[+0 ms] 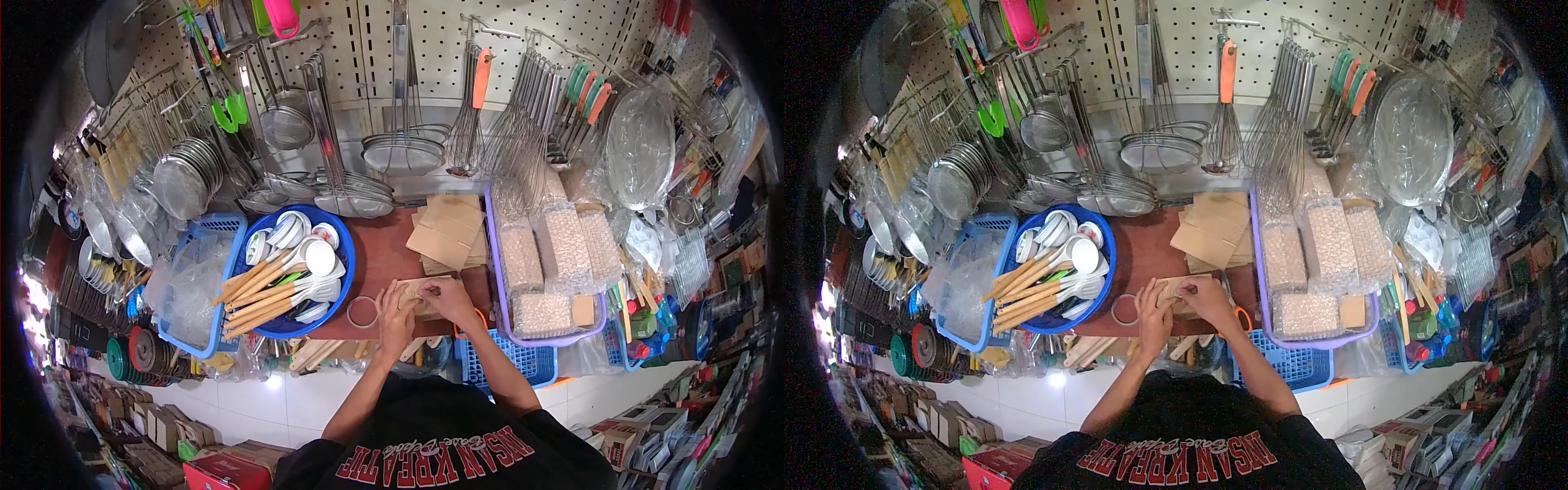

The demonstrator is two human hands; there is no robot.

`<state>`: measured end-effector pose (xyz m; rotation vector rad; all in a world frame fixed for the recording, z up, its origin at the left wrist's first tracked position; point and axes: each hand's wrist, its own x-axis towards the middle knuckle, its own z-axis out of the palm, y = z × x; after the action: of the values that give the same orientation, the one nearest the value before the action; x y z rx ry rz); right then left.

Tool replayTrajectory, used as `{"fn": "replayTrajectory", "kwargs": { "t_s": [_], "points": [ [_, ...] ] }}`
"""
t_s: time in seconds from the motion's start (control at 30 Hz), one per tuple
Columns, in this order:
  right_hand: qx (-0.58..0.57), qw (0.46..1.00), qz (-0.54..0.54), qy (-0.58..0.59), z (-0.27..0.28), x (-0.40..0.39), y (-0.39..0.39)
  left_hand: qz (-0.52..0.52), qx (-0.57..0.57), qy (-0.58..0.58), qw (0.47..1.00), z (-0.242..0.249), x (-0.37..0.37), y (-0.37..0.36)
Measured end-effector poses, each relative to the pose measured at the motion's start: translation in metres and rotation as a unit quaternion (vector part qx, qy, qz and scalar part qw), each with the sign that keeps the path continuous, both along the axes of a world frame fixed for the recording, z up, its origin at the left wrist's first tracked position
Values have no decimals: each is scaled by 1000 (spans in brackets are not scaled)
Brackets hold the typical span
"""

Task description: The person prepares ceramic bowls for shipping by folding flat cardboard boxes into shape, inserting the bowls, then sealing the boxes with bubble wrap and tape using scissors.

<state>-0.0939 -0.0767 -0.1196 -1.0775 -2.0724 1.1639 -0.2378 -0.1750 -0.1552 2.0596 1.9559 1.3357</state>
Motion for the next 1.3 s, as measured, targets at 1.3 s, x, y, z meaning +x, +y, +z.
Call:
{"fn": "replayTrajectory", "kwargs": {
  "t_s": [1.3],
  "points": [
    [128, 983, -135, -3, -17, -8, -3, -20, -37, -120, 992, 5, 5, -3]
  ]
}}
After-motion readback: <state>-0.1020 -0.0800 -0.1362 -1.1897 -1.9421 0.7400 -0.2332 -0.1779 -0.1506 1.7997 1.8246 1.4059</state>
